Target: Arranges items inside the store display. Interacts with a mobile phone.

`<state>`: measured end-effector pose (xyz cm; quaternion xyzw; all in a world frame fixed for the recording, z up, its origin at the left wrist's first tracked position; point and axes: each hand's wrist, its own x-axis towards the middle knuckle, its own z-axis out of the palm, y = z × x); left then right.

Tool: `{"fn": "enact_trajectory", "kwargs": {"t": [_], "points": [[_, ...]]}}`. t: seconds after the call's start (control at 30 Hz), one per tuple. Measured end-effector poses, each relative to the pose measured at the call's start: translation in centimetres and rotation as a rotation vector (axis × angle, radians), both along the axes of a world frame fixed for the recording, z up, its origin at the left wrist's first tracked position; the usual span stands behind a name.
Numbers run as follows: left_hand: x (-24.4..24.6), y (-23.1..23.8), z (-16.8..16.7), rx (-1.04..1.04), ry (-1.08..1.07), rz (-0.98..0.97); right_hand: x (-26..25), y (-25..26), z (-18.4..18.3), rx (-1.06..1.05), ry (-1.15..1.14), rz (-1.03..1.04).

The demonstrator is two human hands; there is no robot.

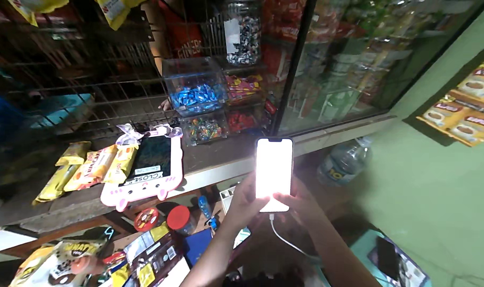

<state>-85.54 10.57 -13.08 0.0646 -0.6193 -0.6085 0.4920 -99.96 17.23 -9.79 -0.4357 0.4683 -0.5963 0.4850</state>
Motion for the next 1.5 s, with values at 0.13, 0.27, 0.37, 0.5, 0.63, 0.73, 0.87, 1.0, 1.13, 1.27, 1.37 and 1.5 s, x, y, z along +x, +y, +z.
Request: {"fn": "enact_trajectory", "kwargs": {"t": [0.13, 0.27, 0.37, 0.5, 0.63, 0.73, 0.87, 1.0, 1.13, 1.27, 1.37, 1.5], "points": [[0.1, 0.2, 0.0, -0.026, -0.007, 0.006, 0.3, 0.0, 0.1, 0.010, 0.025, -0.042], [0.1, 0.4, 0.1, -0.021, -0.017, 0.008, 0.4, 0.2, 0.1, 0.004, 0.055, -0.061], [0.2, 0.6, 0.4, -0.007, -0.048, 0.023, 0.1, 0.7, -0.1, -0.002, 0.025, -0.007], [0.4, 0.6, 0.1, -0.043, -0.033, 0.022, -0.7, 0.9, -1.4, -0.142, -0.079, 0.127], [0.6, 0.7, 0.0, -0.061, -0.027, 0.025, -0.9, 1.1, -1.9, -0.192, -0.151, 0.156], [0.6, 0.9, 0.3, -0.015, -0.046, 0.035, -0.9, 1.3, -1.7, -0.155, -0.198, 0.145], [0.6, 0.8, 0.2, -0.013, -0.020, 0.005, -0.9, 1.3, -1.7, -0.136, -0.252, 0.137], [0.6, 0.5, -0.1, -0.039, 0.018, -0.034, -0.8, 1.3, -1.4, -0.114, -0.247, 0.144], [0.6, 0.7, 0.2, -0.008, 0.003, -0.013, -0.8, 1.2, -1.3, -0.129, -0.235, 0.157], [0.6, 0.8, 0.4, 0.008, 0.002, -0.012, -0.8, 1.2, -1.3, -0.140, -0.224, 0.160], [0.6, 0.6, 0.3, -0.018, 0.024, -0.035, -0.7, 1.2, -0.9, -0.128, -0.200, 0.161], [0.6, 0.5, 0.1, -0.027, 0.018, -0.024, -0.9, 0.9, -1.2, -0.148, -0.199, 0.194]]}}
